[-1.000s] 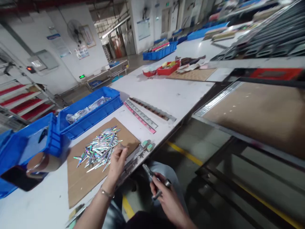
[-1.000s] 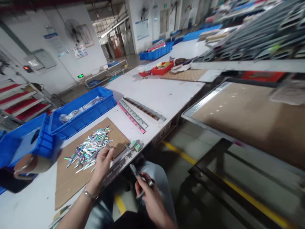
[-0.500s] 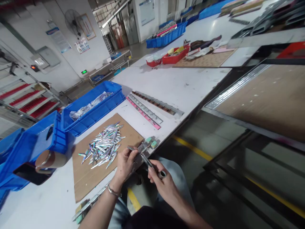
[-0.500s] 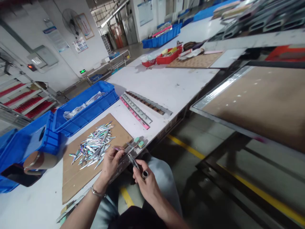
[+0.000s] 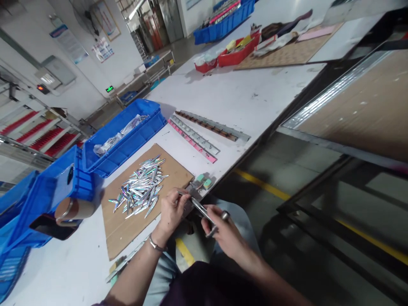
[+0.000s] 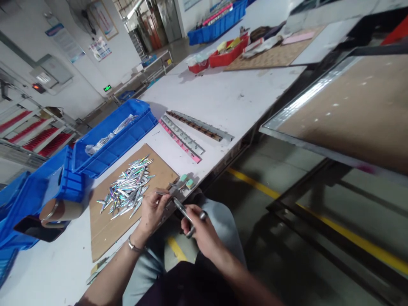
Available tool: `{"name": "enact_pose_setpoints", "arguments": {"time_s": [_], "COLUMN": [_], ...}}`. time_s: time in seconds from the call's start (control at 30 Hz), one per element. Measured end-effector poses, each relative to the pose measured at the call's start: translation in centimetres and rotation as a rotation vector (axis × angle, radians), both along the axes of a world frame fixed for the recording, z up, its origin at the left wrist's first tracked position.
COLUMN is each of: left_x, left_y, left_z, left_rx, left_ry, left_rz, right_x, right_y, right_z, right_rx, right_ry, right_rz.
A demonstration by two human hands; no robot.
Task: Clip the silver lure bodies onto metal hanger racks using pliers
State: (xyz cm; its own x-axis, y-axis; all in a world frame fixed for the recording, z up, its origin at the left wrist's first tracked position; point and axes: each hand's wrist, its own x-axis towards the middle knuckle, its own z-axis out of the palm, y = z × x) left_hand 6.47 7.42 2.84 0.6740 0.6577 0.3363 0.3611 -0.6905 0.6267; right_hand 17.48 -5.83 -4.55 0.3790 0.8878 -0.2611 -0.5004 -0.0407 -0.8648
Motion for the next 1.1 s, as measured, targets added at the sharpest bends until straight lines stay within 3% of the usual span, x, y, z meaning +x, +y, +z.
{"name": "enact_pose_setpoints", "arguments": {"time_s": [0.07,0.13,0.2,0.33,0.4,0.47,0.63,0.7,0.8,0.9,1.03,1.1], "left_x": [0.0,0.0,0.0,0.1,0.0,0.0,0.1,0.2,-0.4,-2.7,-6.9,-8.4], "left_y": [0.0,0.0,0.1,0.1,0.0,-0.2,-0.7,-0.8,-0.5,1.5,6.2,8.2], "left_z": [-0.1,-0.1,-0.1,-0.3,-0.3,-0.2,-0.5,-0.6,-0.2,1.4,3.9,4.7], "left_rx": [0.022,0.041,0.046,0.046,0.037,0.022,0.024,0.033,-0.003,0.019,0.214,0.184], "left_ry": [-0.002,0.002,0.0,-0.028,-0.032,-0.023,-0.007,0.004,0.059,0.158,0.499,0.673], "left_rz": [-0.01,-0.021,-0.028,-0.048,-0.045,-0.028,-0.026,-0.017,-0.067,-0.068,0.335,0.399], "right_x": [-0.2,-0.2,0.2,1.6,1.9,1.7,0.6,0.4,0.4,0.7,0.3,-0.4], "right_y": [0.3,0.0,-0.6,-1.6,-1.5,-1.0,0.1,0.1,-0.2,-1.3,-3.5,-4.3], "right_z": [-0.1,-0.3,-0.2,0.5,0.7,0.4,-1.4,-1.8,-1.7,-1.6,-2.6,-3.0], "right_rx": [-0.025,-0.023,0.005,0.03,0.021,0.016,-0.006,-0.015,-0.019,-0.052,-0.083,-0.105], "right_ry": [0.274,0.173,-0.121,-0.909,-1.033,-0.769,0.528,0.774,0.86,0.786,0.631,0.612], "right_rz": [0.03,0.018,-0.036,-0.06,-0.047,-0.028,0.169,0.208,0.198,0.123,0.014,0.0]}}
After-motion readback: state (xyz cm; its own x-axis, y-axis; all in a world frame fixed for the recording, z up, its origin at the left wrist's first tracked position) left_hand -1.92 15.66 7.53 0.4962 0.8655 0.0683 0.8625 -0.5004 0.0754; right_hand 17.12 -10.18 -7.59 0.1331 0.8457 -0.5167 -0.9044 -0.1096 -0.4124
